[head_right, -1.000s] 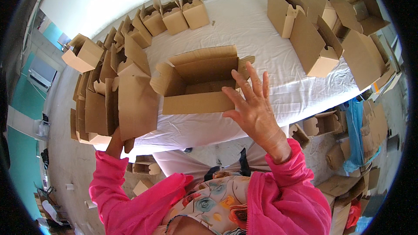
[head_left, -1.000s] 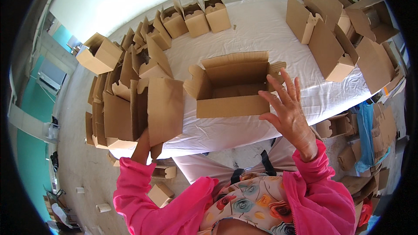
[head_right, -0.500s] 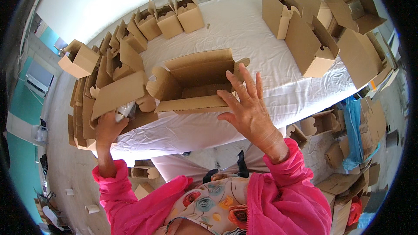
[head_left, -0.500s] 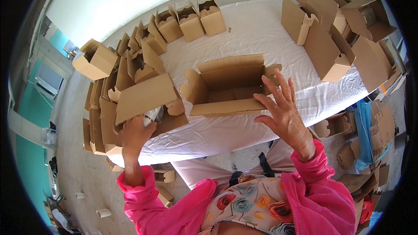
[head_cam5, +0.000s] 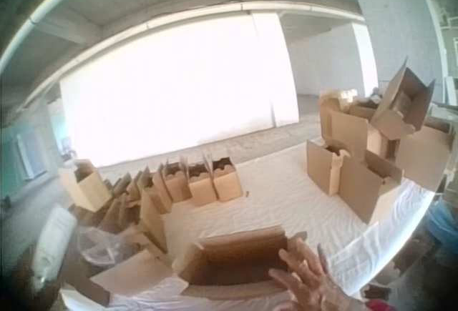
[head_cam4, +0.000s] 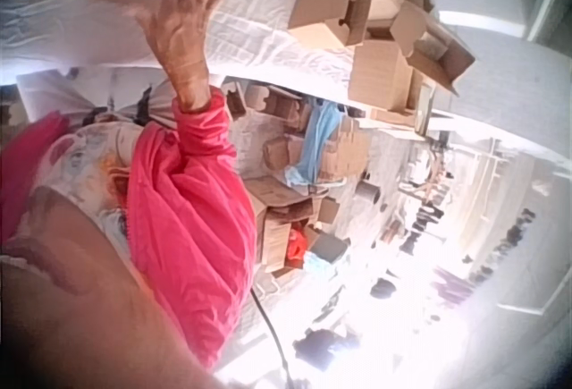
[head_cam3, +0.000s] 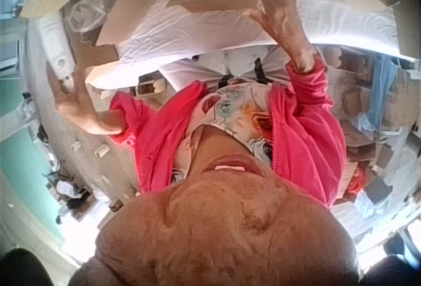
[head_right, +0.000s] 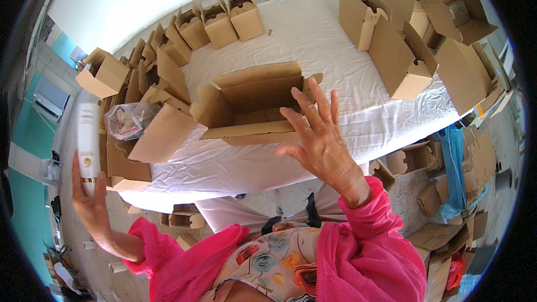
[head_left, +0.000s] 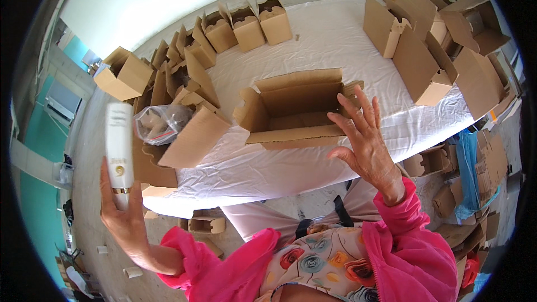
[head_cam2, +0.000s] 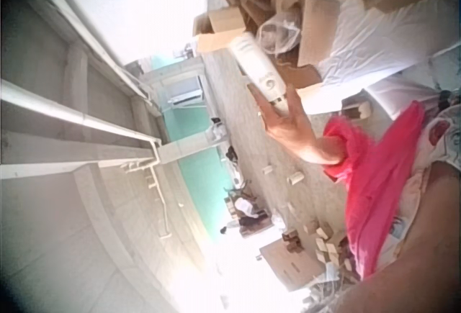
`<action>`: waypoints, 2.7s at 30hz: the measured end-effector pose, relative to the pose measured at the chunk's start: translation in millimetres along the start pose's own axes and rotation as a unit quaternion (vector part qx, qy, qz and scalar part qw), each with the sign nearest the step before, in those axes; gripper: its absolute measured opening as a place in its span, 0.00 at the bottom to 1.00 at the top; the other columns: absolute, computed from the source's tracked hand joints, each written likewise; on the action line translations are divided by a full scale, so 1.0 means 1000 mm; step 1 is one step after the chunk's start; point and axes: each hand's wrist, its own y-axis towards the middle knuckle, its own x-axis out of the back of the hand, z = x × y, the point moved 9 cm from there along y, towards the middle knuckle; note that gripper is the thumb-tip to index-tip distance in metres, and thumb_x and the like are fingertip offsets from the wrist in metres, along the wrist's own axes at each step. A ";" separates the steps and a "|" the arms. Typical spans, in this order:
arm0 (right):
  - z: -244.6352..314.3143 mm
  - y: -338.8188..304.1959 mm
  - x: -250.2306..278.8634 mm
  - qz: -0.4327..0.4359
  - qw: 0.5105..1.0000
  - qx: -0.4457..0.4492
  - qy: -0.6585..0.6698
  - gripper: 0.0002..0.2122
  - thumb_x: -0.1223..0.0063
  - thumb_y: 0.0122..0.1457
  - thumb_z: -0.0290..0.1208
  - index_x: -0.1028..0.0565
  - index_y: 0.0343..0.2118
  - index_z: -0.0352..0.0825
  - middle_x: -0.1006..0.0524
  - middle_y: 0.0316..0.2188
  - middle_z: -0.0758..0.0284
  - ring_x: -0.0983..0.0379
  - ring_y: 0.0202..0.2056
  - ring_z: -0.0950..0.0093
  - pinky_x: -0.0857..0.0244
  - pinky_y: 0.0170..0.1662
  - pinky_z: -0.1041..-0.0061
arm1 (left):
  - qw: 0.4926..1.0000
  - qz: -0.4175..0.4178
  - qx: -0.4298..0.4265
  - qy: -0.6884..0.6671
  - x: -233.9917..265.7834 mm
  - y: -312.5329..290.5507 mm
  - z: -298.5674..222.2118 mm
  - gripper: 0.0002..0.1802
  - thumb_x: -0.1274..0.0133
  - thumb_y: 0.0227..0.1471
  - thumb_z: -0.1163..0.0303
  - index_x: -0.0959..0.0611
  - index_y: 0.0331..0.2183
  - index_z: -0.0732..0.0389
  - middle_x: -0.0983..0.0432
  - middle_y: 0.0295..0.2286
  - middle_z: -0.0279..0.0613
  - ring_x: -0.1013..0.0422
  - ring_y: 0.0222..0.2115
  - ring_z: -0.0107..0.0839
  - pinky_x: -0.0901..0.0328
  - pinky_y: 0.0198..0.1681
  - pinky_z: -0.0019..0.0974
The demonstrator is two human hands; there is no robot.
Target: The person places white bottles inside plastic bags and then into cardboard boxes on a table by hand, repeating this action for multiple items.
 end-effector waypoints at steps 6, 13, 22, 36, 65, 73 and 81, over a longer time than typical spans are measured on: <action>0.005 0.005 0.004 -0.033 0.999 -0.002 0.001 0.34 0.48 0.48 0.54 0.36 0.53 0.32 0.43 0.59 0.56 0.60 0.64 0.55 0.70 0.63 0.49 | 0.972 -0.092 -0.134 -0.168 -0.041 -0.027 -0.035 0.33 0.40 0.45 0.68 0.31 0.52 0.64 0.31 0.46 0.48 0.32 0.43 0.35 0.36 0.46 0.39; 0.015 0.015 0.033 -0.095 0.791 -0.052 0.602 0.40 0.41 0.50 0.40 0.50 0.60 0.30 0.38 0.56 0.55 0.43 0.58 0.66 0.51 0.60 0.65 | 0.890 0.085 -0.324 -0.310 -0.143 -0.062 -0.159 0.36 0.36 0.36 0.75 0.30 0.50 0.64 0.28 0.39 0.53 0.26 0.34 0.45 0.29 0.33 0.38; -0.001 0.024 0.069 -0.248 0.778 0.037 0.576 0.27 0.44 0.52 0.28 0.41 0.53 0.29 0.31 0.45 0.55 0.33 0.48 0.65 0.37 0.49 0.67 | 0.926 0.112 -0.316 -0.176 -0.204 -0.055 -0.143 0.23 0.41 0.42 0.65 0.24 0.42 0.62 0.29 0.38 0.45 0.34 0.40 0.44 0.41 0.44 0.44; 0.016 0.048 -0.048 0.271 0.945 0.048 0.178 0.24 0.45 0.50 0.29 0.40 0.49 0.30 0.27 0.38 0.51 0.29 0.39 0.54 0.33 0.39 0.62 | 0.930 0.104 -0.352 -0.012 -0.202 -0.066 -0.114 0.05 0.47 0.36 0.73 0.23 0.24 0.58 0.30 0.22 0.35 0.31 0.31 0.34 0.39 0.45 0.45; -0.054 -0.080 0.084 -0.365 0.910 -0.127 0.152 0.21 0.58 0.62 0.42 0.35 0.50 0.30 0.35 0.50 0.56 0.37 0.52 0.63 0.42 0.52 0.64 | 0.904 0.114 -0.180 -0.371 -0.210 -0.096 -0.096 0.14 0.46 0.33 0.90 0.25 0.25 0.63 0.33 0.46 0.51 0.31 0.46 0.49 0.37 0.51 0.45; -0.013 -0.054 0.020 -0.043 0.944 -0.030 0.325 0.34 0.64 0.56 0.62 0.28 0.43 0.28 0.29 0.45 0.54 0.34 0.48 0.56 0.42 0.53 0.61 | 0.897 0.102 -0.218 -0.371 -0.210 -0.092 -0.095 0.13 0.44 0.37 0.86 0.26 0.28 0.63 0.25 0.38 0.48 0.27 0.41 0.46 0.35 0.48 0.44; -0.029 -0.056 0.016 -0.120 0.946 -0.053 0.296 0.25 0.44 0.55 0.36 0.35 0.52 0.29 0.31 0.42 0.56 0.30 0.37 0.68 0.32 0.39 0.72 | 0.889 0.111 -0.071 -0.438 -0.230 -0.076 -0.078 0.22 0.43 0.45 0.78 0.29 0.44 0.63 0.31 0.36 0.42 0.33 0.31 0.31 0.39 0.33 0.26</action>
